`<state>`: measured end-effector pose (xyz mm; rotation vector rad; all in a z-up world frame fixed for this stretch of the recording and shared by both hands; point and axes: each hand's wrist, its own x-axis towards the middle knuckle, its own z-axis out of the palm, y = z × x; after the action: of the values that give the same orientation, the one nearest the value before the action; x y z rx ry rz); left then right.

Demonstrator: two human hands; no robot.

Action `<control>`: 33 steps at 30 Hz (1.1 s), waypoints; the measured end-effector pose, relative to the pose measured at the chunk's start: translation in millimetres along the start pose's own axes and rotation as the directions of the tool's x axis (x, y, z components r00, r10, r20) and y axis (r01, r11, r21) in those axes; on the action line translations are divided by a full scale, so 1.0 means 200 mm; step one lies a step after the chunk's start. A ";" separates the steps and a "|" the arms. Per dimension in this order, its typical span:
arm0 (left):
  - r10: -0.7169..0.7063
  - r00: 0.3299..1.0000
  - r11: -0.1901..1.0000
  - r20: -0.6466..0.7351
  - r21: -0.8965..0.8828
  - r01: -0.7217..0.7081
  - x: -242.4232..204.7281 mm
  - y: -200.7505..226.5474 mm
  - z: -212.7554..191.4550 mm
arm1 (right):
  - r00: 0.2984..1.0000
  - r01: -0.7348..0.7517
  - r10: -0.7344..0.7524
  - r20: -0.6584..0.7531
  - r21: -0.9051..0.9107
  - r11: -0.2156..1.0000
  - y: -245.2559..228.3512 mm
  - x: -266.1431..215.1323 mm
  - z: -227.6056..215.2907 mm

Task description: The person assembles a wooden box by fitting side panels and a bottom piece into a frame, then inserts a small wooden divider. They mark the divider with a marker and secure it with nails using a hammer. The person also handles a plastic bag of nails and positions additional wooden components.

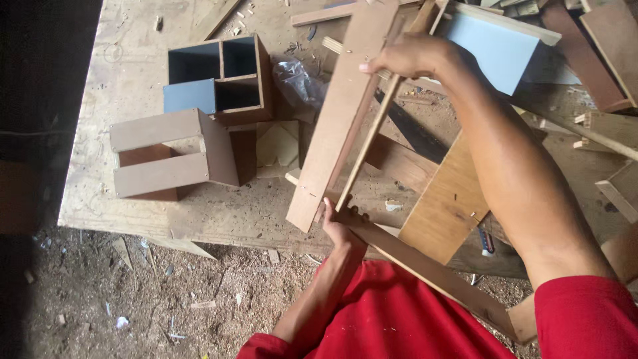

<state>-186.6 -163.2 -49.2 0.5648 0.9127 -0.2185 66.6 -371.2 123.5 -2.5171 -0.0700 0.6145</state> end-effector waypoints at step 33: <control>0.354 0.815 0.005 0.459 0.871 -0.492 0.03 -0.13 -0.47 | 0.655 -0.736 0.607 0.450 0.199 0.647 1.01 0.02 0.83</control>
<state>-258.9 -132.1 -108.5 2.0904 0.2768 -0.2669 -17.6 -459.7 -107.5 -1.9722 0.8505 1.2410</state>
